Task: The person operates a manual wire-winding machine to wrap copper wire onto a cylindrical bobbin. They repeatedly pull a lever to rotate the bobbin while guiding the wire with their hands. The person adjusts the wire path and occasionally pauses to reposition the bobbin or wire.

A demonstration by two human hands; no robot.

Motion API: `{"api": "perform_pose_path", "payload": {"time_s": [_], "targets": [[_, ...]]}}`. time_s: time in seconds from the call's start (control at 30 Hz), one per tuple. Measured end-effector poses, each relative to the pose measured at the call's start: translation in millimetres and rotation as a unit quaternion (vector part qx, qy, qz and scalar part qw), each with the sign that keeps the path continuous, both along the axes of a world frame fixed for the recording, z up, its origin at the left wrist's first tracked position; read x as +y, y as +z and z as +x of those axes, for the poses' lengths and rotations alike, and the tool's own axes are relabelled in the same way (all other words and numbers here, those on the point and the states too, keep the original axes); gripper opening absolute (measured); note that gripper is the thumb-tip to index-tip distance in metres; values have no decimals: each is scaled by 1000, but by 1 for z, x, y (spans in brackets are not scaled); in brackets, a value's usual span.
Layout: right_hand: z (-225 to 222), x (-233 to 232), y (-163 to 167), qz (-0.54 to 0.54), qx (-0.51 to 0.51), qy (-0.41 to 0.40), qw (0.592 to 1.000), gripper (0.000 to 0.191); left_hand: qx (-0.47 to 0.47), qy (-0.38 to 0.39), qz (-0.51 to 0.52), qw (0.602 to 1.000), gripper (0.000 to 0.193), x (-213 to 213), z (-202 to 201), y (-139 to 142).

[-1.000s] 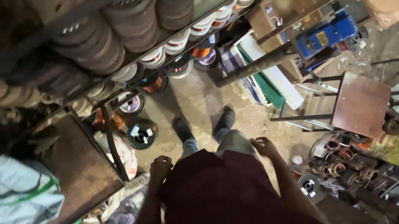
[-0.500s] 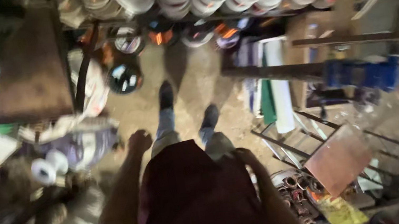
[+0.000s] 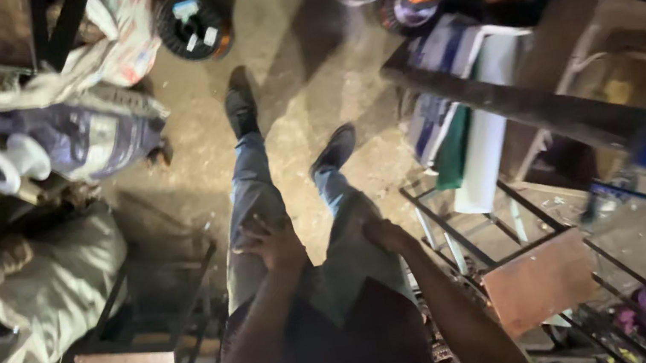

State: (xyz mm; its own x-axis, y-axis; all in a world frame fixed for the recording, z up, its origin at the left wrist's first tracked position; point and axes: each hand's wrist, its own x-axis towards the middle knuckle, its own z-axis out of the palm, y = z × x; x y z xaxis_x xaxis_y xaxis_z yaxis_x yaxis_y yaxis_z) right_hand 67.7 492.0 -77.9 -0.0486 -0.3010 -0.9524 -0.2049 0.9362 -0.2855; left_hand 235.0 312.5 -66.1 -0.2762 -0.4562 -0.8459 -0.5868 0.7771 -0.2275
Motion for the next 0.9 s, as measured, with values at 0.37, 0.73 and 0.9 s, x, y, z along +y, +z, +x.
{"api": "perform_pose_path", "payload": {"time_s": [0.37,0.73,0.9], "targets": [[38,-24,-153,77,55,32,995,59,27,183,159,970,80,-96,53,-173],[61,8,-257,86,89,12,992,54,74,202,46,976,75,-113,42,-291],[55,-5,-277,72,134,3,988,52,81,195,36,977,73,-112,49,-320]]}}
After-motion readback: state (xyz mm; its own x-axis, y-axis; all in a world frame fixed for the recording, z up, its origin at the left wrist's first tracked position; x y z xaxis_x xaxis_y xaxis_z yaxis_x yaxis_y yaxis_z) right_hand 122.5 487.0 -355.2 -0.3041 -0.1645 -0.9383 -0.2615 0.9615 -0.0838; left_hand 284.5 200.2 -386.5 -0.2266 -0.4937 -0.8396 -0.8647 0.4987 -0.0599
